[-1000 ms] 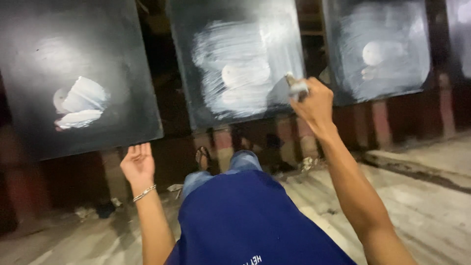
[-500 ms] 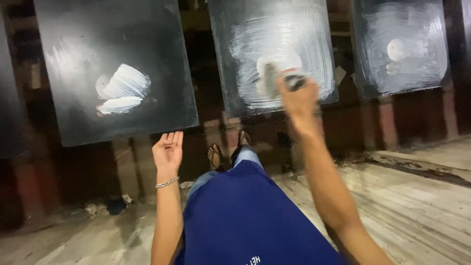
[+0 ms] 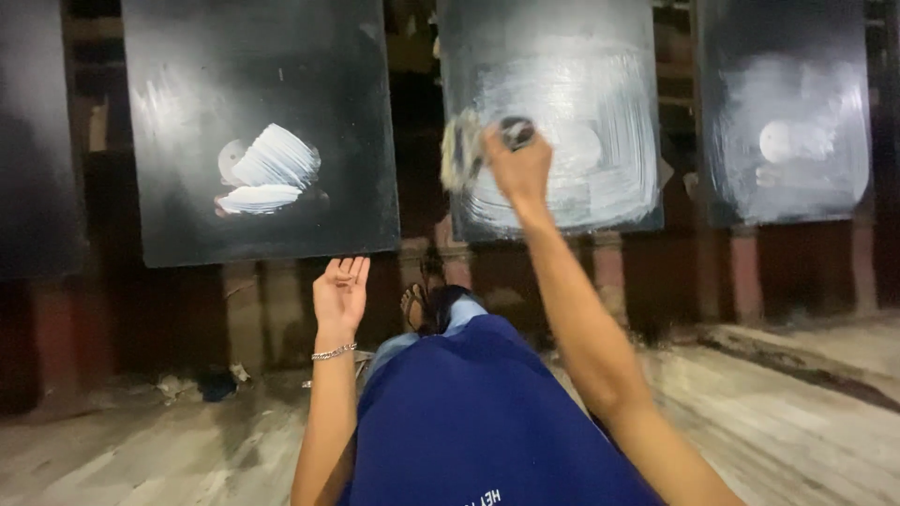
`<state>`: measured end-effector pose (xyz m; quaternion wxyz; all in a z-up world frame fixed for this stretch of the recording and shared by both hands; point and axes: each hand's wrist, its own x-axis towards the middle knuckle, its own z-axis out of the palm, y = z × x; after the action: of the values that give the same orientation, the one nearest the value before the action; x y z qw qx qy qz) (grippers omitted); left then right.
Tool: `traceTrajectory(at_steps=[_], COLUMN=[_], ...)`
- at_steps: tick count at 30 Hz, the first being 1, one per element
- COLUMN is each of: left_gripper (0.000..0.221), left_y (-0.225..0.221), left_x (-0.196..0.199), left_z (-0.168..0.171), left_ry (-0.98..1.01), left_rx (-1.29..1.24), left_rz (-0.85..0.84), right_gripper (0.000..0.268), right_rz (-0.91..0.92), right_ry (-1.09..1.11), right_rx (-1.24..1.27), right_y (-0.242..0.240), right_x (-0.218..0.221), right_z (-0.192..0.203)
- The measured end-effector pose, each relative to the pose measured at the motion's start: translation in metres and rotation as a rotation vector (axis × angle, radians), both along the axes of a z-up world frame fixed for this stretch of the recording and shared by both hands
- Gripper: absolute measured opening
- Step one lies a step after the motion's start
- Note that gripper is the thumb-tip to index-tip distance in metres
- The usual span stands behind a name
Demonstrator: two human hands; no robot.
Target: Applying a layer of liquid adhesive to screen printing platens using a wide paintbrush.
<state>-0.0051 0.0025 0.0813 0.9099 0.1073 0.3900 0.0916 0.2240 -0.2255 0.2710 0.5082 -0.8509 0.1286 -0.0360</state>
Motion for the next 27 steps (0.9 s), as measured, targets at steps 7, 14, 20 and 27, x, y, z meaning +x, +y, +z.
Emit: traceTrajectory(at_steps=[7,14,20,27], left_gripper=[0.104,0.027,0.071,0.094], left_y=[-0.007,0.001,-0.010,-0.003], left_x=[0.008,-0.017,0.012,-0.010], left_z=[0.032,-0.044,0.026,-0.034], left_ry=[0.033,0.060,0.069,0.049], left_rx=[0.009,0.054,0.091,0.113], left_rz=[0.036,-0.041,-0.009,-0.015], right_gripper=[0.025,0.027,0.021,0.032], right_rz=[0.882,1.372,1.147,0.060], right_ry=[-0.500,-0.221,-0.078,0.229], right_rx=[-0.421,-0.651,-0.331,-0.189], right_y=[-0.056,-0.120,-0.136,-0.166], right_x=[0.139,0.028,-0.034,-0.016], right_z=[-0.002,-0.057,0.025,-0.030])
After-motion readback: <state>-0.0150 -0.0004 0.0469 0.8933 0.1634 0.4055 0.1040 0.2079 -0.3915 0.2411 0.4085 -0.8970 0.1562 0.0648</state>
